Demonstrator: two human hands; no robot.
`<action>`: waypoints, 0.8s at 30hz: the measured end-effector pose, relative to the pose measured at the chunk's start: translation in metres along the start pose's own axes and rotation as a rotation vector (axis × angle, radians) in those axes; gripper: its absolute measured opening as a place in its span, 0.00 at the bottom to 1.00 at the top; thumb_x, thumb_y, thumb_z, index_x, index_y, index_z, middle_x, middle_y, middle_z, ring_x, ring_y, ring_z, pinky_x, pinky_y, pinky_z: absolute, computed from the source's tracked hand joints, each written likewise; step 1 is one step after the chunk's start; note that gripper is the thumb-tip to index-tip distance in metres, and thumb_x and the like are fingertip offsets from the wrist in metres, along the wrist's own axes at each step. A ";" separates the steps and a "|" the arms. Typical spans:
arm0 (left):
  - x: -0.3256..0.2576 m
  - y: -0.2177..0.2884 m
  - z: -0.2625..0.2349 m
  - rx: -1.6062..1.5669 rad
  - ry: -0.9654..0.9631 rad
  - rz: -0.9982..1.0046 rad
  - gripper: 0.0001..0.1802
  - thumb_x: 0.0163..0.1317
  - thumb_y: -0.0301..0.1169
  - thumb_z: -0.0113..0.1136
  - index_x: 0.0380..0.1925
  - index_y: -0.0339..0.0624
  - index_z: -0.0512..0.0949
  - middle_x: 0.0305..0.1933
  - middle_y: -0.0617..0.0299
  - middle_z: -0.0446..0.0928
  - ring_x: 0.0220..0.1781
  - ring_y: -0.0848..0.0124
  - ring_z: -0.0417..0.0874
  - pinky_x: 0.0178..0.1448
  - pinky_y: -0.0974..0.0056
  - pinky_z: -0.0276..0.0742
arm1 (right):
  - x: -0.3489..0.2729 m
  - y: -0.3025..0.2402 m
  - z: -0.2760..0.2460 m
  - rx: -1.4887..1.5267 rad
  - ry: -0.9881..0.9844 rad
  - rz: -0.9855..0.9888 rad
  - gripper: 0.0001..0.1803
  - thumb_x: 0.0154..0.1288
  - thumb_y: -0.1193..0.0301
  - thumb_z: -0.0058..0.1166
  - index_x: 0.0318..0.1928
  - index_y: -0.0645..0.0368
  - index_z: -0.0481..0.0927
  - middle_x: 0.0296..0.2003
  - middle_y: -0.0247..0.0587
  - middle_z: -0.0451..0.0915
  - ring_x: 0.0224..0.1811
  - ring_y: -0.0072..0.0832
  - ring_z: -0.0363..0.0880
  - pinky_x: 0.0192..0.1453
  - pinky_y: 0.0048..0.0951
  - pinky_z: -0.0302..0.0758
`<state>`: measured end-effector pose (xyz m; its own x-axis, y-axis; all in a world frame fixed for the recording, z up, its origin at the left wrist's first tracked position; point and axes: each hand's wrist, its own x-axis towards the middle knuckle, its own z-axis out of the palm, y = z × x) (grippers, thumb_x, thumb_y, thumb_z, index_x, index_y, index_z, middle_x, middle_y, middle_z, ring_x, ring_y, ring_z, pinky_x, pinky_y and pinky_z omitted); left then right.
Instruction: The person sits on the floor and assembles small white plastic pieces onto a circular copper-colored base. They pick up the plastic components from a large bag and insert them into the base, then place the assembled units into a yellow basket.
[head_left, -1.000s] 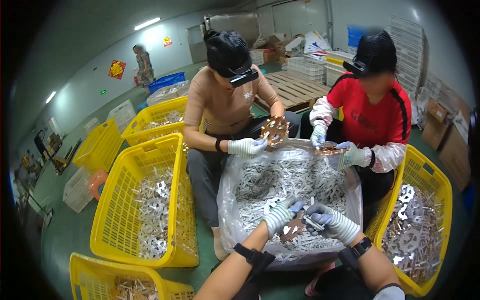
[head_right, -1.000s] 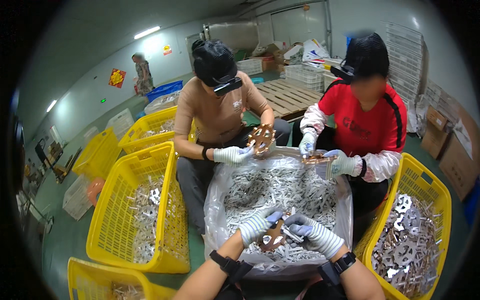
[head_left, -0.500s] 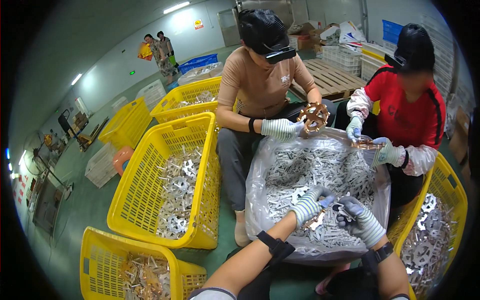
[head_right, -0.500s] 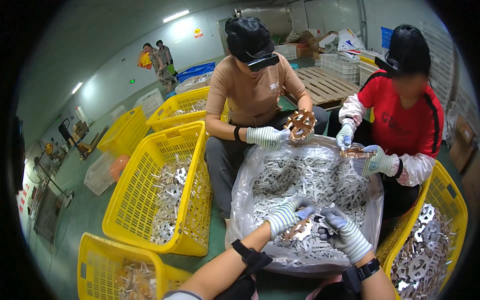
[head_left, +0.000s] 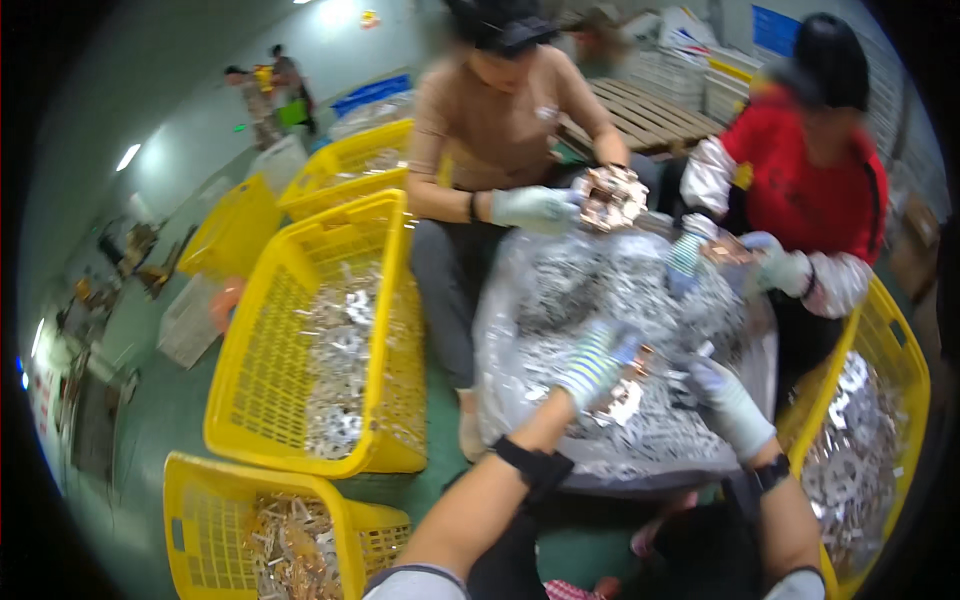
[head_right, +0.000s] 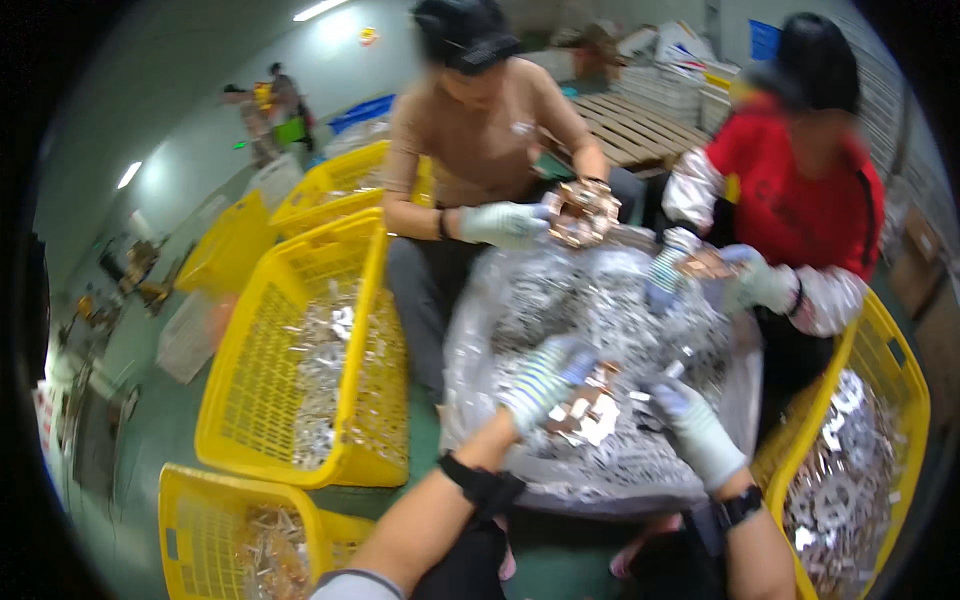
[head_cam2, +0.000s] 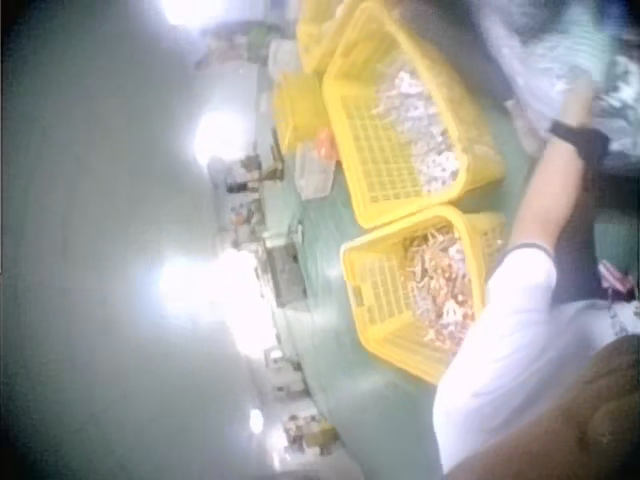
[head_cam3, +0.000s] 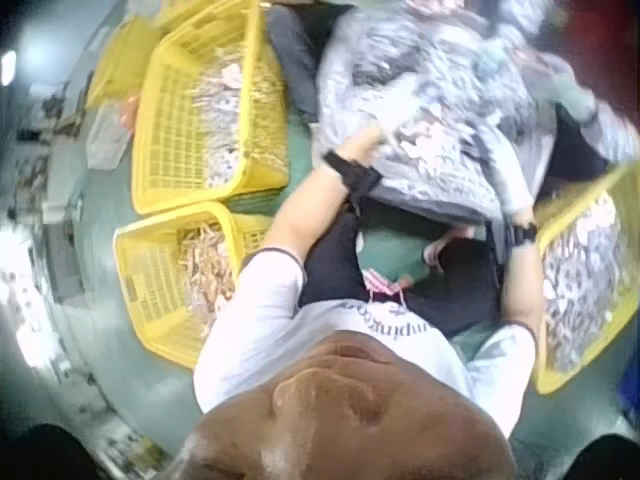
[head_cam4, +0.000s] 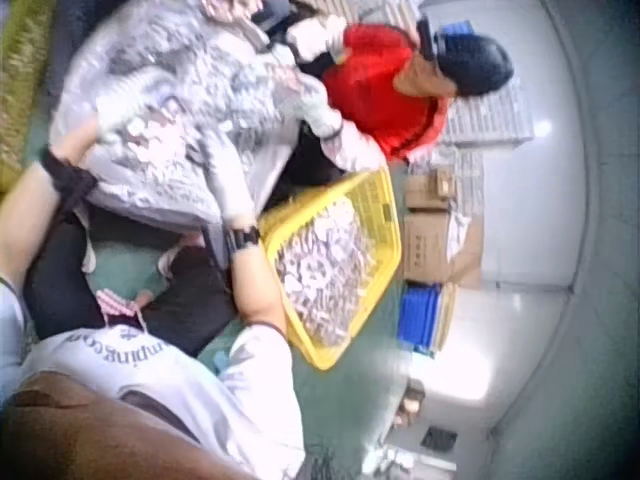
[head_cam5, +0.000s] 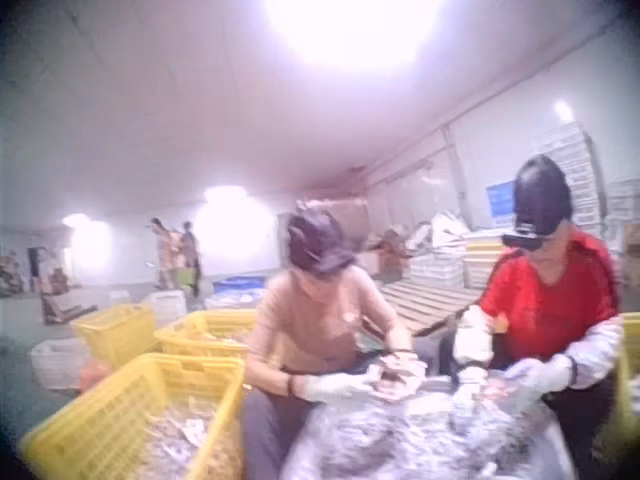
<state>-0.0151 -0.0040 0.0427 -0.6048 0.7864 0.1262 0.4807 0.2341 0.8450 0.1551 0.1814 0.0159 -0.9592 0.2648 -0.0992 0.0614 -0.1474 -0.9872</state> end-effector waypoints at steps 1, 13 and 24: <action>-0.006 -0.012 -0.003 0.059 0.090 0.071 0.22 0.58 0.34 0.62 0.51 0.38 0.75 0.48 0.47 0.77 0.52 0.53 0.78 0.60 0.59 0.71 | -0.002 0.003 -0.006 -0.300 0.044 -0.087 0.23 0.67 0.56 0.55 0.56 0.56 0.75 0.45 0.40 0.78 0.45 0.32 0.76 0.50 0.31 0.75; -0.013 0.008 0.012 -0.167 -0.139 -0.004 0.18 0.67 0.39 0.55 0.44 0.33 0.79 0.43 0.51 0.78 0.46 0.62 0.79 0.53 0.62 0.73 | -0.008 -0.038 0.025 -0.951 0.148 -0.738 0.19 0.62 0.64 0.57 0.51 0.60 0.78 0.48 0.49 0.77 0.51 0.46 0.75 0.56 0.42 0.70; -0.024 0.029 0.022 -0.757 -0.112 -0.144 0.21 0.64 0.27 0.56 0.58 0.37 0.69 0.45 0.60 0.75 0.39 0.76 0.78 0.48 0.70 0.77 | -0.019 -0.034 0.018 -0.380 0.181 -0.483 0.12 0.61 0.65 0.61 0.41 0.59 0.82 0.49 0.46 0.74 0.54 0.37 0.73 0.60 0.35 0.68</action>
<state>0.0276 -0.0030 0.0526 -0.5410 0.8405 -0.0306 -0.1865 -0.0844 0.9788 0.1663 0.1645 0.0532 -0.8433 0.3787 0.3813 -0.2406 0.3683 -0.8980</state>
